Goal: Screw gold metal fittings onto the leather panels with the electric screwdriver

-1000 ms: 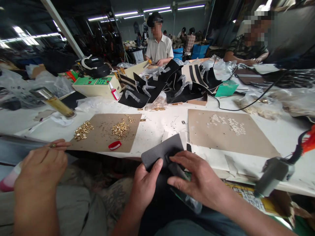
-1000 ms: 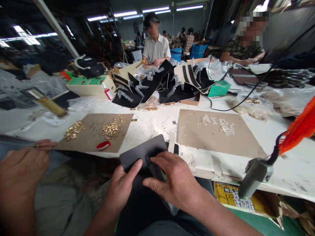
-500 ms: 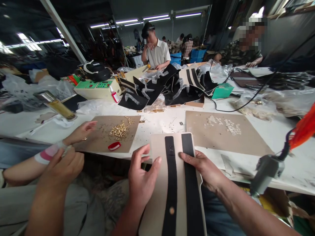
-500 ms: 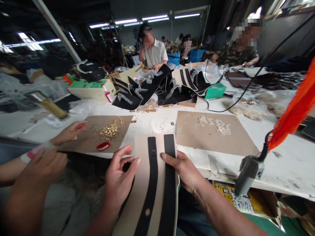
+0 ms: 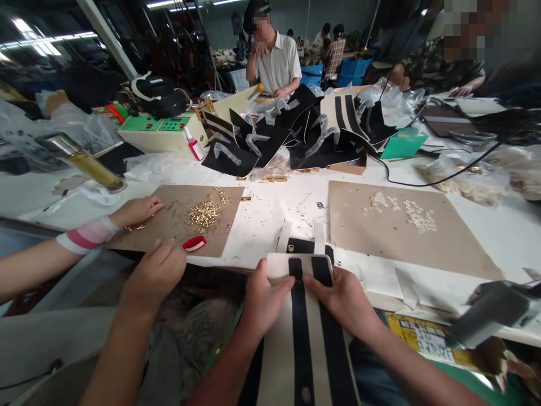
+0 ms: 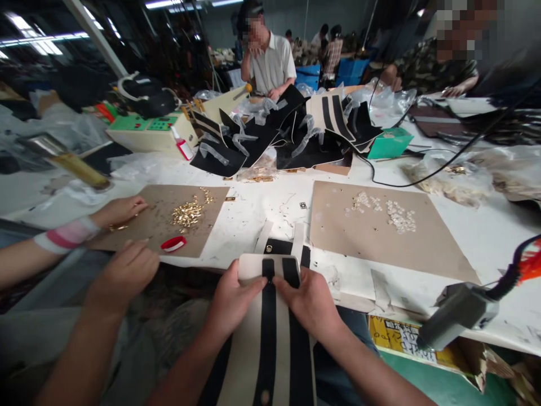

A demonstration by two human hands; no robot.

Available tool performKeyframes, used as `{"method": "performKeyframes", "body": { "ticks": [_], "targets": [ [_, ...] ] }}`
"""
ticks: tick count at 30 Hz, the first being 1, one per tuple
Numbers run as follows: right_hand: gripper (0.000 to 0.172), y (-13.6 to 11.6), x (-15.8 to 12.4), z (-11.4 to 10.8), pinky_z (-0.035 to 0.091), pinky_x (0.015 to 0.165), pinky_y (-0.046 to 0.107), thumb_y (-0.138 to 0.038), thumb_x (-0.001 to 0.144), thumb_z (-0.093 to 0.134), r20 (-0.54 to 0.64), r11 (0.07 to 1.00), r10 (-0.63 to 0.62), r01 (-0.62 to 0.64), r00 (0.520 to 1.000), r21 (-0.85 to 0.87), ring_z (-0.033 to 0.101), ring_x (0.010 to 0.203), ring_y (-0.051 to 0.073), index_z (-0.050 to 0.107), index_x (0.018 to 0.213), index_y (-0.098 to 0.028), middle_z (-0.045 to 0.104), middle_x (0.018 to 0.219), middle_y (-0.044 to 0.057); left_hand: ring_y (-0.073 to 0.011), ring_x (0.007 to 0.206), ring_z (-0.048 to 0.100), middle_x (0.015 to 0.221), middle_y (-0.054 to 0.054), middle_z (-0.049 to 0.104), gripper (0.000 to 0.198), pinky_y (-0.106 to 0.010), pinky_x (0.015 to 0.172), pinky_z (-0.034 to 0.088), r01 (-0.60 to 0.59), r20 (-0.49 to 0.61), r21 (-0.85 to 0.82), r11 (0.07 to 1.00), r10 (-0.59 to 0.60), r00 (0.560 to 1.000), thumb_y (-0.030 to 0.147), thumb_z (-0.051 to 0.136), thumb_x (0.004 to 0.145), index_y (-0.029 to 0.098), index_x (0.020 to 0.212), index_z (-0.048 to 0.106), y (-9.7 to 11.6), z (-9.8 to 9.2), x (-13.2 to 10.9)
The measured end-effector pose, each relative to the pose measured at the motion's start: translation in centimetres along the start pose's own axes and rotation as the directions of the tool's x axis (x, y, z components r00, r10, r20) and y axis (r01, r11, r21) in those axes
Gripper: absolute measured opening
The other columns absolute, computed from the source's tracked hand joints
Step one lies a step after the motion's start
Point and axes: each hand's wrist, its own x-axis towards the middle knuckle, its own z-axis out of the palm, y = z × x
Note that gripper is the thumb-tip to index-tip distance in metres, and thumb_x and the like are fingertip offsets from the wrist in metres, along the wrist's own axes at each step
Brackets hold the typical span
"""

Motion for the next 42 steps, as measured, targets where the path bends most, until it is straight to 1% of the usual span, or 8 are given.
{"method": "performKeyframes", "body": {
  "ticks": [3,6,13,19,25,30,34,42],
  "targets": [
    [0.034,-1.2,3.2,0.6,0.044,0.056,0.028,-0.051,0.089,0.068,-0.118,0.971,-0.043,0.014,0.992,-0.238,0.068,0.067,0.022,0.066,0.073,-0.021,0.072,0.07,0.003,-0.0276,0.098,0.075,0.104,-0.006,0.079,0.035,-0.04,0.09,0.057,-0.038,-0.041,0.081,0.996,0.041,0.998,0.032,0.08,0.08,0.022,0.108,0.062,1.8,-0.5,2.9],
    [0.035,-1.3,5.9,0.8,0.041,0.058,0.029,-0.051,0.09,0.065,-0.164,0.922,-0.055,-0.013,0.985,-0.387,0.068,0.067,0.023,0.063,0.069,-0.022,0.071,0.067,0.003,-0.0265,0.095,0.074,0.102,-0.005,0.077,0.033,-0.039,0.086,0.056,-0.078,-0.043,0.165,0.983,0.086,0.995,0.027,0.08,0.079,0.022,0.106,0.062,2.6,-0.6,5.6],
    [0.034,-0.3,7.9,1.4,0.037,0.061,0.031,-0.05,0.092,0.063,-0.19,0.813,-0.123,-0.011,0.974,-0.582,0.067,0.064,0.023,0.063,0.073,-0.023,0.073,0.069,0.005,-0.0296,0.1,0.073,0.103,-0.006,0.077,0.032,-0.042,0.088,0.057,-0.051,-0.045,0.281,0.958,0.066,0.997,0.029,0.078,0.082,0.024,0.108,0.061,1.0,-0.1,8.0],
    [0.031,0.0,8.6,1.4,0.039,0.062,0.03,-0.048,0.094,0.062,-0.177,0.794,-0.151,0.012,0.973,-0.608,0.07,0.068,0.024,0.066,0.078,-0.023,0.075,0.074,0.005,-0.0307,0.104,0.073,0.107,-0.008,0.077,0.031,-0.044,0.092,0.056,-0.05,-0.056,0.245,0.968,0.066,0.996,0.029,0.077,0.083,0.023,0.109,0.061,0.6,0.1,8.4],
    [0.032,0.3,8.8,1.8,0.037,0.06,0.031,-0.049,0.095,0.062,-0.185,0.713,-0.211,0.022,0.96,-0.701,0.071,0.067,0.024,0.071,0.08,-0.023,0.076,0.073,0.006,-0.031,0.104,0.073,0.107,-0.007,0.076,0.032,-0.044,0.093,0.056,-0.032,-0.065,0.276,0.961,0.052,0.996,0.028,0.076,0.085,0.024,0.112,0.06,0.7,0.3,8.3],
    [0.03,0.2,9.0,2.0,0.037,0.061,0.031,-0.048,0.096,0.062,-0.19,0.687,-0.228,0.02,0.955,-0.726,0.072,0.07,0.024,0.073,0.084,-0.023,0.077,0.076,0.006,-0.0349,0.115,0.072,0.119,-0.011,0.077,0.045,-0.049,0.101,0.054,-0.013,-0.072,0.306,0.952,0.037,0.997,0.026,0.074,0.086,0.023,0.128,0.058,0.7,0.5,8.4],
    [0.031,0.1,9.1,1.9,0.036,0.06,0.031,-0.049,0.095,0.062,-0.193,0.709,-0.198,0.005,0.961,-0.705,0.069,0.065,0.023,0.071,0.081,-0.023,0.075,0.071,0.006,-0.0363,0.121,0.07,0.126,-0.013,0.075,0.055,-0.051,0.105,0.053,-0.007,-0.072,0.298,0.954,0.03,0.997,0.025,0.076,0.086,0.022,0.137,0.056,0.7,0.4,8.6],
    [0.033,0.4,9.0,1.8,0.041,0.061,0.03,-0.051,0.094,0.063,-0.205,0.803,-0.14,-0.01,0.969,-0.595,0.07,0.066,0.022,0.068,0.077,-0.023,0.076,0.075,0.004,-0.0311,0.12,0.07,0.127,-0.008,0.076,0.051,-0.047,0.107,0.054,-0.019,-0.065,0.185,0.983,0.031,0.997,0.025,0.077,0.085,0.026,0.133,0.059,0.9,0.2,8.6]
  ]
}}
